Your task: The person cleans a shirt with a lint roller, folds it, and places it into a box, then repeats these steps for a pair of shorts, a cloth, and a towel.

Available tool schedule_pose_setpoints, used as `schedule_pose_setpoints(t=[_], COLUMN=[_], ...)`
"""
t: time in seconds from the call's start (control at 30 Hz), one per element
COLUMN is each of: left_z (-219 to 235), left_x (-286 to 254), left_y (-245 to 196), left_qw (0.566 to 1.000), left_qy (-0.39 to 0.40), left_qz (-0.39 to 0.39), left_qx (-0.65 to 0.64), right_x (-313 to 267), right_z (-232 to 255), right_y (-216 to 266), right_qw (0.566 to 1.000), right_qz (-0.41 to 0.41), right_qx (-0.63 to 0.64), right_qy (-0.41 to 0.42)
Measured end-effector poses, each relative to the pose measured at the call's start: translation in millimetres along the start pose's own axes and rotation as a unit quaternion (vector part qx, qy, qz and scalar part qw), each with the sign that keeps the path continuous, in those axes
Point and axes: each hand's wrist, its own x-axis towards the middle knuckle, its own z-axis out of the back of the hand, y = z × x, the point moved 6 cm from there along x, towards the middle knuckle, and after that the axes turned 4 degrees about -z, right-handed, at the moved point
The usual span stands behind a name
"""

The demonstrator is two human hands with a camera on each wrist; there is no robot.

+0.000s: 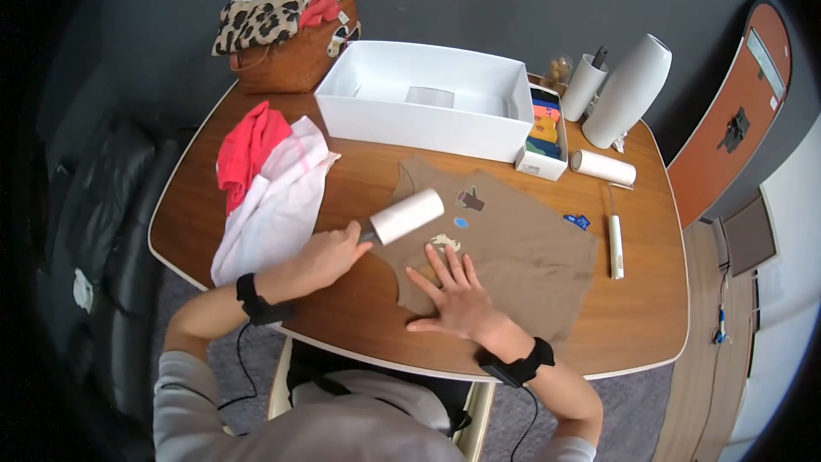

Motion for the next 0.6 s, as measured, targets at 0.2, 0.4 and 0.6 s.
schedule_pose_setpoints(t=[0.2, 0.4, 0.6], left_z=[-11, -10, 0], left_x=[-16, -11, -18], left_y=[6, 54, 9], left_qw=[0.999, 0.992, 0.999], left_qy=[0.006, -0.041, -0.035], left_qz=[0.040, 0.110, 0.026], left_qx=[0.010, 0.055, 0.019], right_x=[-1, 6, 23], right_z=[2, 25, 44], right_y=[12, 5, -106], right_qw=[0.999, 0.995, 0.988], right_qz=[-0.004, -0.023, -0.105], right_qx=[-0.047, 0.086, 0.078], right_qy=[0.021, 0.038, -0.081])
